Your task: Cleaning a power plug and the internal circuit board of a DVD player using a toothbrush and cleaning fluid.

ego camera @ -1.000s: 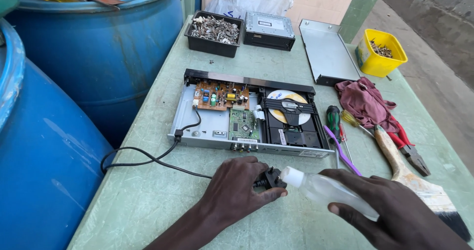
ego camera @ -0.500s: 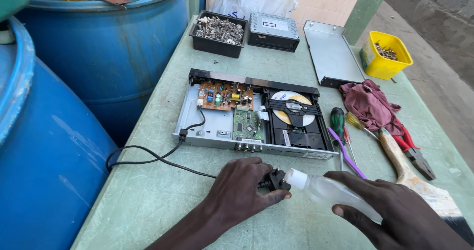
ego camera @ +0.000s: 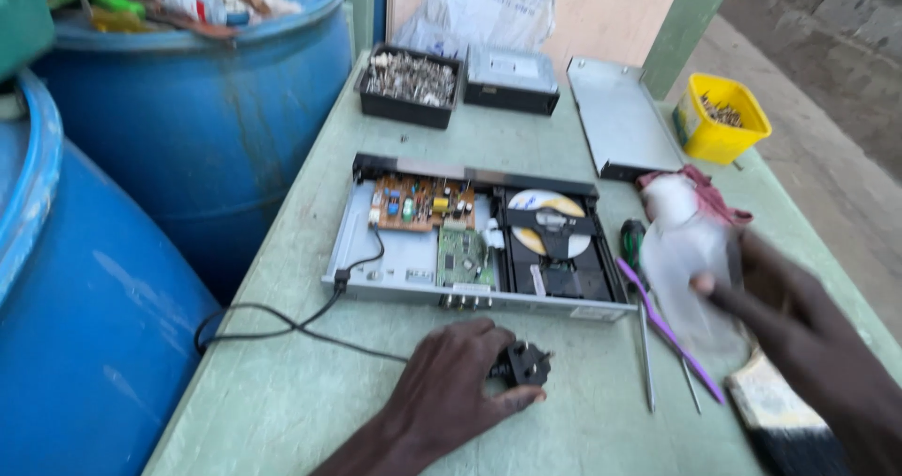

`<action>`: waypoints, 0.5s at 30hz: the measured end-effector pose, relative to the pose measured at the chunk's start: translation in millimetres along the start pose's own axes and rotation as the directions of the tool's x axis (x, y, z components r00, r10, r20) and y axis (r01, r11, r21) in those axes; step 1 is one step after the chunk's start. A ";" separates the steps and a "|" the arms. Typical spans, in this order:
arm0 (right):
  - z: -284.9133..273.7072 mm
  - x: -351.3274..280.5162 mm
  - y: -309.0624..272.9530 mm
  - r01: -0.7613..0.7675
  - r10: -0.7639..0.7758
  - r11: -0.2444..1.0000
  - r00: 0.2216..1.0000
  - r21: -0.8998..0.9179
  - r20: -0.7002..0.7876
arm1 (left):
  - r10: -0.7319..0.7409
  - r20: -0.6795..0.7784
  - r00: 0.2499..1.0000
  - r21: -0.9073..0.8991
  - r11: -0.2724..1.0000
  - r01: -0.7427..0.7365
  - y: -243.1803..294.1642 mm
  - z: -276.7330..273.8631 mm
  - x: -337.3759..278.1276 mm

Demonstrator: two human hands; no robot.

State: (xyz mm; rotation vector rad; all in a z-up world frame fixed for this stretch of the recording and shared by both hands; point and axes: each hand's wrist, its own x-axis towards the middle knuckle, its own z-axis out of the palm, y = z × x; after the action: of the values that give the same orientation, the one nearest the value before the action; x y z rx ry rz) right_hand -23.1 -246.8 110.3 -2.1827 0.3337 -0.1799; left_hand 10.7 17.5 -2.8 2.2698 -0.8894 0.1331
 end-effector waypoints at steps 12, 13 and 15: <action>45.2 206.3 6.7 0.192 -0.115 0.945 0.953 0.266 -0.279 | 0.051 0.027 0.998 -0.056 0.997 -0.050 -4.3 -1.5 4.7; 49.5 206.9 8.0 0.093 -0.004 0.947 0.961 0.307 -0.276 | 0.027 0.067 0.997 -0.064 0.998 -0.023 -5.9 1.0 4.9; 53.7 207.4 18.2 0.118 -0.049 0.963 0.961 0.244 -0.271 | 0.016 0.077 0.997 -0.071 0.997 -0.010 -5.1 -0.9 3.8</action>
State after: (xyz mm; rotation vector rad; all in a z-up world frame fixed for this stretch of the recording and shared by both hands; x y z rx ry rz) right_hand 184.8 -278.5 65.5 -1.9160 0.3451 -0.5353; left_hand 17.0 18.6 -3.8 2.2170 -0.9350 0.0192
